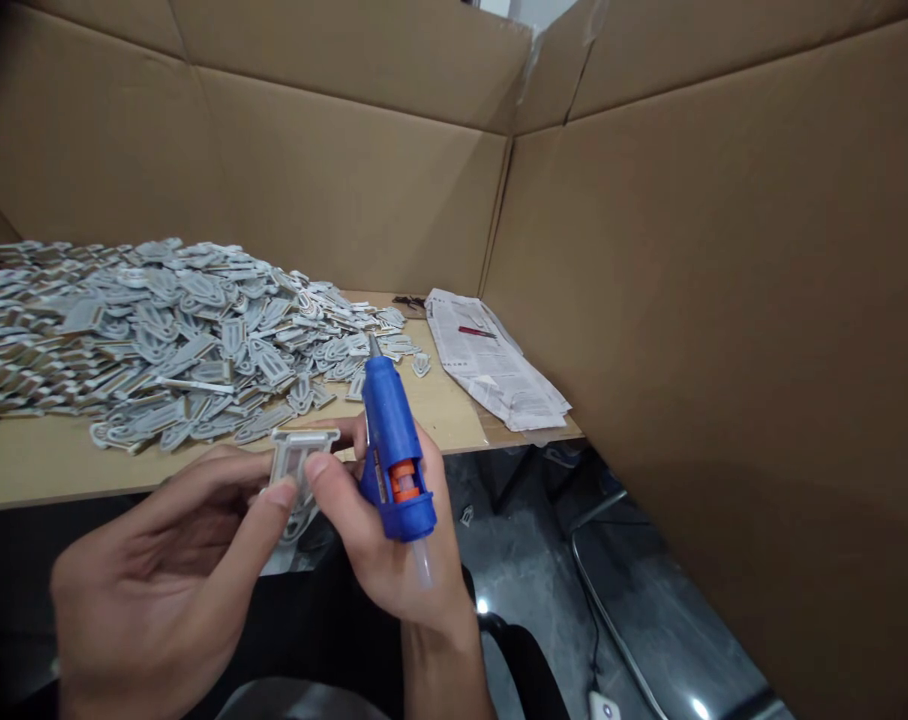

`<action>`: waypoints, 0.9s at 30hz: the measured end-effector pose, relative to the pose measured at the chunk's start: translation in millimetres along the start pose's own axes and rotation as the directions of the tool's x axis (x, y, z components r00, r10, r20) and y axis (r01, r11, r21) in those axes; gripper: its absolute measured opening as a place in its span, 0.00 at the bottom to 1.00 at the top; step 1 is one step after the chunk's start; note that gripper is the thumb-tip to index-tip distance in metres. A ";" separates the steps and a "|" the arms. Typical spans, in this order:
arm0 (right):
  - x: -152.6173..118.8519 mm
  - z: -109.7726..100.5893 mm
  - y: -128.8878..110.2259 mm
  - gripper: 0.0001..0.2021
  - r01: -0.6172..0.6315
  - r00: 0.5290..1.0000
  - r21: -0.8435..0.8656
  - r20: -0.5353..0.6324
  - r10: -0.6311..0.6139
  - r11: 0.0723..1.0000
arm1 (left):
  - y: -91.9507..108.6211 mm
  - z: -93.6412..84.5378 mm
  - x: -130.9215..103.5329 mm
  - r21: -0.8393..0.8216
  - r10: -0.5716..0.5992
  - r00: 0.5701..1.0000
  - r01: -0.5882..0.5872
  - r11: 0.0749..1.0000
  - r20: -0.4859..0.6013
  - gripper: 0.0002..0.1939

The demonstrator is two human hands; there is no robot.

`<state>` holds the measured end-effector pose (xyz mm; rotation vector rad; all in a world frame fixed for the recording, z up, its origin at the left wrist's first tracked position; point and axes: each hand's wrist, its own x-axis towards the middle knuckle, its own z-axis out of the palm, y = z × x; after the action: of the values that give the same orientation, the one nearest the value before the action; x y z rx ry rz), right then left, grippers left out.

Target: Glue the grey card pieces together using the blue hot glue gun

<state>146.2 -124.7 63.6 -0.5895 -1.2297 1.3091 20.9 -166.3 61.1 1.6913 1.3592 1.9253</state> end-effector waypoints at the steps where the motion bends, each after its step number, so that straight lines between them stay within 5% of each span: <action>1: 0.1 0.9 0.5 0.15 -0.007 1.000 0.023 -0.011 0.008 1.000 | -0.2 0.4 0.2 -0.007 0.006 1.000 -0.006 1.000 0.002 0.10; 15: -1.8 4.0 6.1 0.15 -0.033 0.995 0.082 -0.087 0.040 0.996 | 1.1 0.0 -4.4 0.044 -0.073 0.997 0.074 0.996 -0.012 0.06; 27: 2.0 5.2 7.5 0.16 -0.109 0.993 0.293 -0.008 0.117 0.950 | -0.1 -0.1 -3.5 -0.012 -0.074 0.997 0.074 0.997 0.004 0.09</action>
<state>138.2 -122.6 59.3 -0.4669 -0.9677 1.5419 21.9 -168.7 58.7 1.6143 1.3860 1.8856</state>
